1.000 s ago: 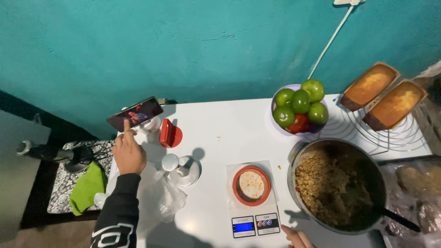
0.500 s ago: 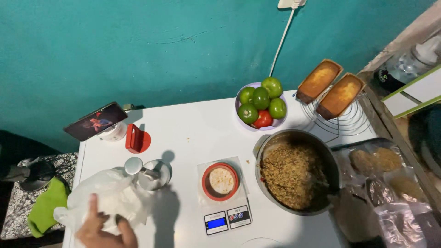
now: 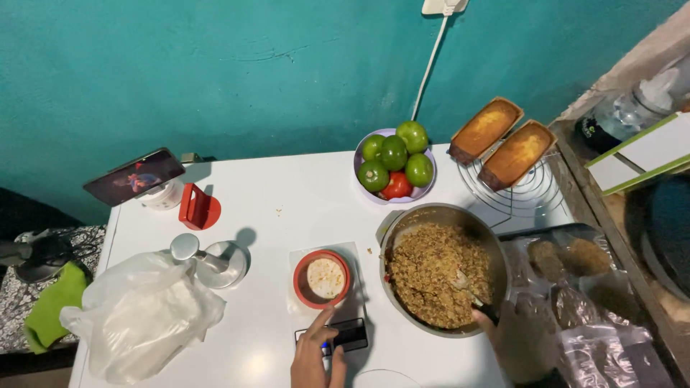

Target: Portioning a food mixture using a scale and shaping it with a mold into patties.

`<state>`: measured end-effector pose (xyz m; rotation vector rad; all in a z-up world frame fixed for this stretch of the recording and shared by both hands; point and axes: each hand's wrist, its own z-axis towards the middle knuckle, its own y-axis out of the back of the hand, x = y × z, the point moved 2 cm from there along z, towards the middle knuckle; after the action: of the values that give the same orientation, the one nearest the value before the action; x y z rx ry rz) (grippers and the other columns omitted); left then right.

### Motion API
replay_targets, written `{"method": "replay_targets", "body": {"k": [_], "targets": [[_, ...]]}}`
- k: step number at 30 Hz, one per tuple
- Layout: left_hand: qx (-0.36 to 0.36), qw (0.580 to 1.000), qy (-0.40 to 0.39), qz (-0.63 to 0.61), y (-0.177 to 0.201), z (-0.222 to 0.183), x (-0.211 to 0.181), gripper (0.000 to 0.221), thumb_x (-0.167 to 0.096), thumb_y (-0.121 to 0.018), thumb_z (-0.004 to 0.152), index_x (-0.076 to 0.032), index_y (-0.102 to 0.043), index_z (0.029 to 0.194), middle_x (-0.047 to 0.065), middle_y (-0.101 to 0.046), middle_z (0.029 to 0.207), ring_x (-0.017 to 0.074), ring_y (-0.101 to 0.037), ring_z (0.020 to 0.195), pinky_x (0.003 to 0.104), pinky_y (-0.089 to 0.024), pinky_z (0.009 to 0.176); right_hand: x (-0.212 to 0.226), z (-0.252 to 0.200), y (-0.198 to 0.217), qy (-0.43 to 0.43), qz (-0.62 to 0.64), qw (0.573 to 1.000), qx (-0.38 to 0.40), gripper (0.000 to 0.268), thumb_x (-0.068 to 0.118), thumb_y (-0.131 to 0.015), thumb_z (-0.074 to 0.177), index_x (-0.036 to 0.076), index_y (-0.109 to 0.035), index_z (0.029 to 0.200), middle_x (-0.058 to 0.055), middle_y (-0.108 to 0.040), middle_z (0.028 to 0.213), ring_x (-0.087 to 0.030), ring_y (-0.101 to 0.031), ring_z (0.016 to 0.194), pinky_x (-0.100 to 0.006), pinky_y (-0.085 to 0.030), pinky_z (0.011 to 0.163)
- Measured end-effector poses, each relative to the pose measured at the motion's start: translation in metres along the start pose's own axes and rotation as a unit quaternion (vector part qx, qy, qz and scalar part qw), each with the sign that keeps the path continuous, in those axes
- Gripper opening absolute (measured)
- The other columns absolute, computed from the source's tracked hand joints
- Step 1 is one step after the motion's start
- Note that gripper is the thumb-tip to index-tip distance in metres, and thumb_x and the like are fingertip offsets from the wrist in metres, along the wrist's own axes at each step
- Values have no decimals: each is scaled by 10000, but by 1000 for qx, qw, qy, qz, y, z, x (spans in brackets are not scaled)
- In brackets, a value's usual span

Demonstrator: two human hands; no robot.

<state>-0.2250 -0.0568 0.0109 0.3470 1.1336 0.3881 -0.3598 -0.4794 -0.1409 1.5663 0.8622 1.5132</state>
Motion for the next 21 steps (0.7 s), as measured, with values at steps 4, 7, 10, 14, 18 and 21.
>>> {"method": "replay_targets", "body": {"k": [4,7,10,14,18,21], "targets": [[35,996,82,-9,-11,-1,1,334,-18,-689,770,-80,-586,1082,138,-645,1404,244,-730,962,348,-583,776,-4,55,23,-9,-14,1000,-23,384,313,-637,931,177,-695,1285,-98,-783,916,-252,-751,705,-394,-595,645],[70,983,169,-24,-15,-9,8,324,-43,-685,787,-104,-594,1092,96,-661,1407,220,-729,919,335,-589,703,2,41,44,-23,-24,999,-34,374,318,-632,934,182,-702,1275,-97,-784,917,-256,-748,702,-394,-592,638],[29,992,124,2,-14,-11,12,318,-59,-703,791,-104,-604,1089,101,-675,1372,256,-704,1019,364,-565,818,25,74,91,-32,-35,998,-51,365,322,-628,937,188,-710,1266,-96,-785,918,-259,-745,700,-395,-589,630],[-52,989,56,123,13,36,-23,546,-116,-807,698,-43,-588,1193,180,-631,1355,355,-617,1169,473,-471,957,81,144,150,-49,-50,995,-72,354,328,-622,940,196,-720,1253,-95,-787,920,-263,-742,697,-395,-584,620],[-39,987,75,137,11,72,-49,755,-158,-870,672,-19,-536,1335,220,-584,1410,396,-558,1276,516,-443,999,135,154,133,-54,-58,993,-93,346,333,-618,943,202,-728,1244,-94,-789,921,-266,-739,694,-396,-581,612],[59,990,130,-14,-27,71,-65,906,-194,-886,744,-5,-397,1483,248,-474,1495,394,-499,1356,467,-477,1051,151,150,119,1,-59,987,-149,305,321,-671,900,226,-778,1169,-128,-776,934,-317,-751,762,-412,-589,652]]}}
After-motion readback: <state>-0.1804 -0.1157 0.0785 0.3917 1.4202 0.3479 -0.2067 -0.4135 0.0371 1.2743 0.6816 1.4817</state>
